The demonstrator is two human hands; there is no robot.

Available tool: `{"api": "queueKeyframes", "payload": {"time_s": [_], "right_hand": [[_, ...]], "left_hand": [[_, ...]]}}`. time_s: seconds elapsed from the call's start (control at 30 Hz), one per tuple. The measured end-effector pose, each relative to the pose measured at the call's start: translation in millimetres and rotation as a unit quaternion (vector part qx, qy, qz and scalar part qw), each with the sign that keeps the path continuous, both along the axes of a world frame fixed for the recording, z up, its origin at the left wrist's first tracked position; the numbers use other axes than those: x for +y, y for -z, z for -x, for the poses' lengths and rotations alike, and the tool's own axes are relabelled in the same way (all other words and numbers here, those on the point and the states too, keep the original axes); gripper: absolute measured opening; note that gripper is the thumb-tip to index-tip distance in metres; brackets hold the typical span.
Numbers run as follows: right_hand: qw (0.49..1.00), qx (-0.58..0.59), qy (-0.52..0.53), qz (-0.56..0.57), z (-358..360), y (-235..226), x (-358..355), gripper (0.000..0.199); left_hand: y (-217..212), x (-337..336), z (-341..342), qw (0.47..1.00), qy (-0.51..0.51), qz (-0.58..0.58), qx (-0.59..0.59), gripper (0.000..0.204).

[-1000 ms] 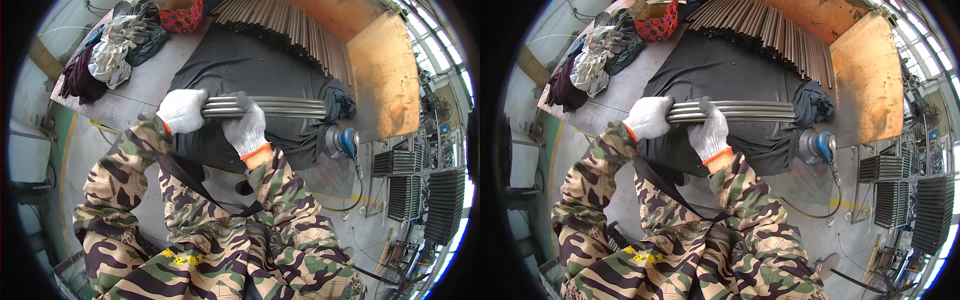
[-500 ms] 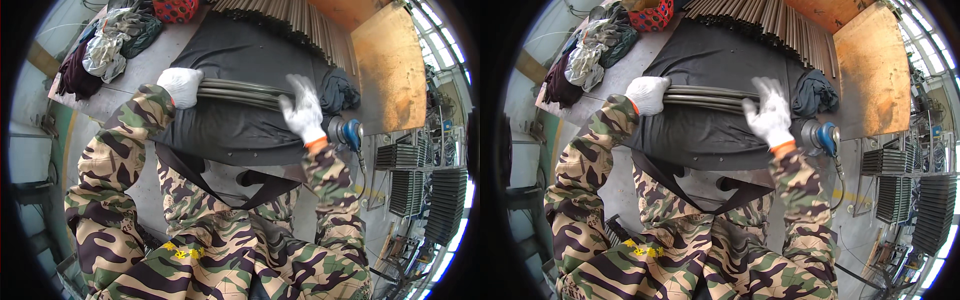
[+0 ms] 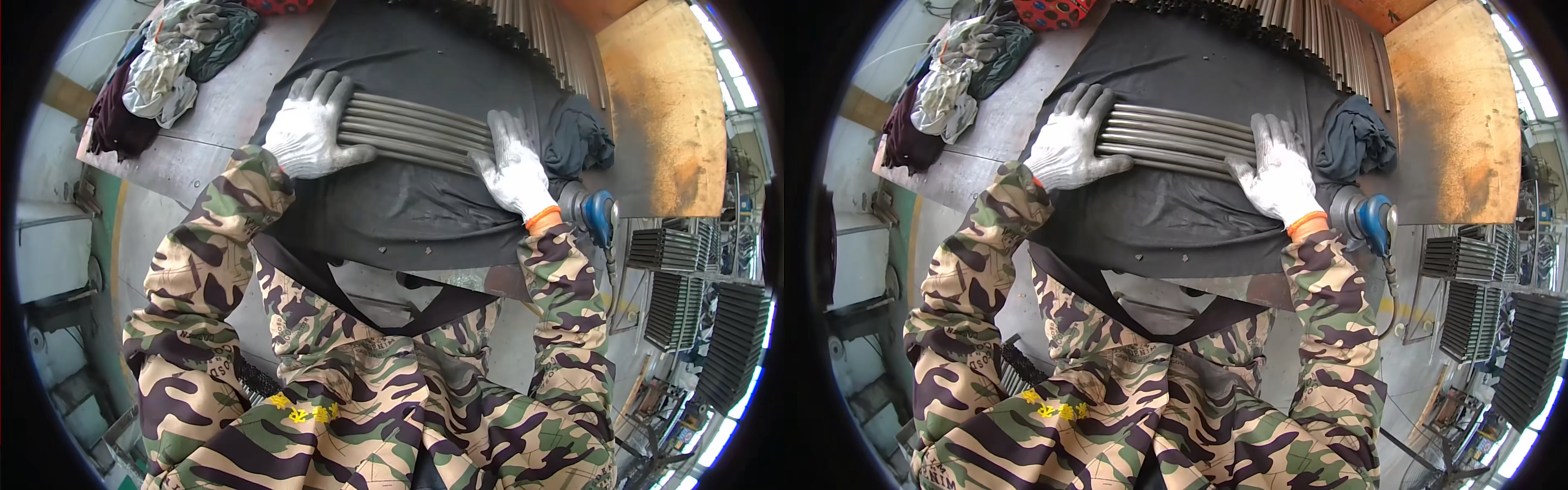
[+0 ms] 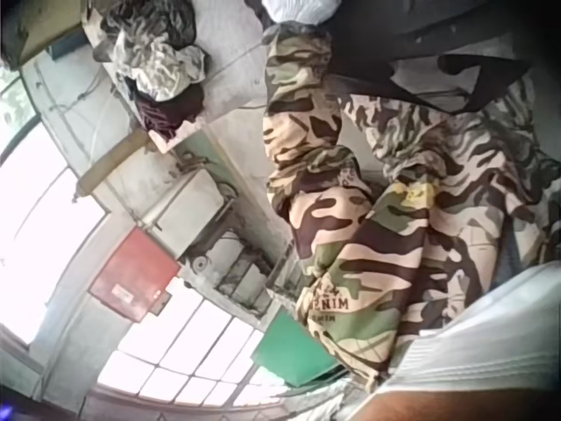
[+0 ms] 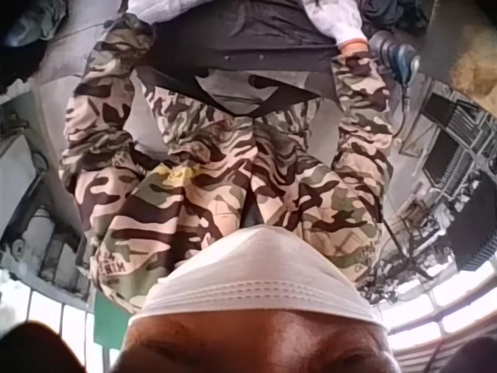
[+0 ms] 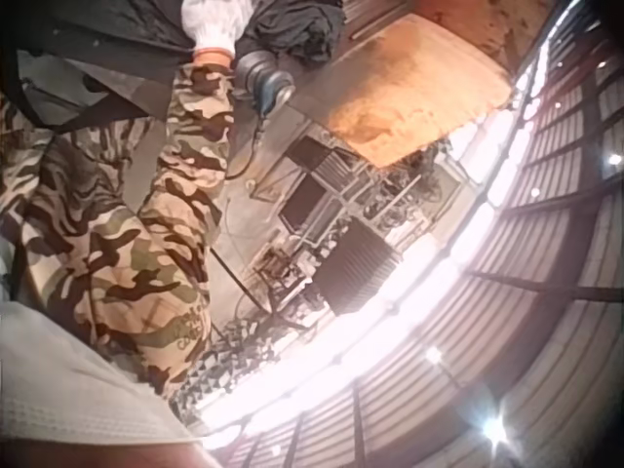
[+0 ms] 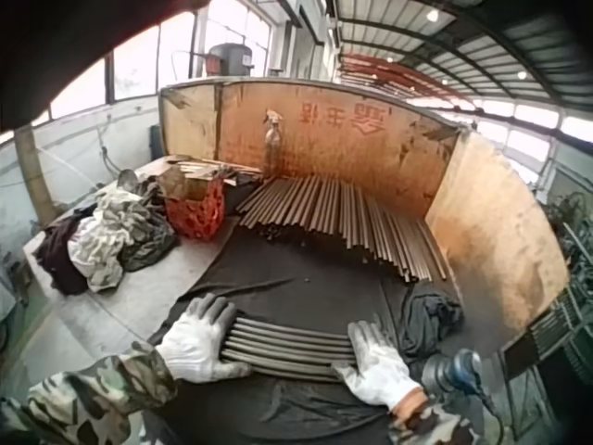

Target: Sanding and polishing a bundle of metal rods using a handheld pneumatic or orbital sander at a workbench.

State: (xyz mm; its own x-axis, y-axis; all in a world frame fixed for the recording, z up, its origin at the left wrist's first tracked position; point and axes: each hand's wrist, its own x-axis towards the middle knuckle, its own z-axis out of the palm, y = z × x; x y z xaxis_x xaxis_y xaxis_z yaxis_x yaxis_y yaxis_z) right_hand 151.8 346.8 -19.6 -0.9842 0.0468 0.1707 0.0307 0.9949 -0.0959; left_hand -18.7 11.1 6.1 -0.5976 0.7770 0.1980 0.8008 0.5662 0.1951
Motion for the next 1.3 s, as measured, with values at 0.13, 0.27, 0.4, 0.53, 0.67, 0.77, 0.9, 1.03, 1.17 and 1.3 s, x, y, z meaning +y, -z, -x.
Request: {"api": "queueKeyframes", "payload": {"time_s": [0.13, 0.27, 0.4, 0.53, 0.67, 0.77, 0.9, 1.03, 1.17, 1.3], "right_hand": [[1.000, 0.013, 0.000, -0.015, -16, -6, -16, 0.094], [0.999, 0.015, 0.002, 0.040, -6, -5, -7, 0.090], [0.982, -0.025, 0.024, 0.187, -17, -20, 8, 0.076], [0.974, 0.168, -0.003, 0.152, -54, -92, 27, 0.076], [0.975, 0.126, 0.137, -0.119, -111, -91, 102, 0.076], [0.920, -0.070, 0.322, 0.214, -123, -87, 109, 0.081], [0.981, 0.016, 0.177, 0.073, -125, -97, 86, 0.067], [0.979, 0.016, 0.200, 0.025, -135, -109, 119, 0.053], [0.976, 0.052, 0.211, 0.019, -140, -157, 122, 0.048], [0.995, 0.055, 0.060, 0.054, -93, -168, 40, 0.044]], "left_hand": [[12, -7, -13, 0.991, 0.024, -0.078, 0.102, 0.110], [17, 0, -3, 0.998, 0.006, -0.047, 0.052, 0.115], [20, -1, -4, 0.997, 0.016, -0.055, 0.056, 0.118], [10, -12, -6, 0.999, -0.006, -0.029, 0.021, 0.119], [16, -7, -4, 0.999, 0.000, -0.020, 0.045, 0.118], [10, -6, -2, 0.999, -0.004, -0.001, 0.033, 0.118], [9, -12, 3, 0.998, 0.017, 0.007, 0.056, 0.116], [9, -11, 2, 0.998, 0.017, 0.010, 0.056, 0.108], [13, -1, -12, 0.998, 0.008, 0.009, 0.064, 0.100], [9, 22, -25, 0.995, -0.057, -0.018, 0.079, 0.084]]}}
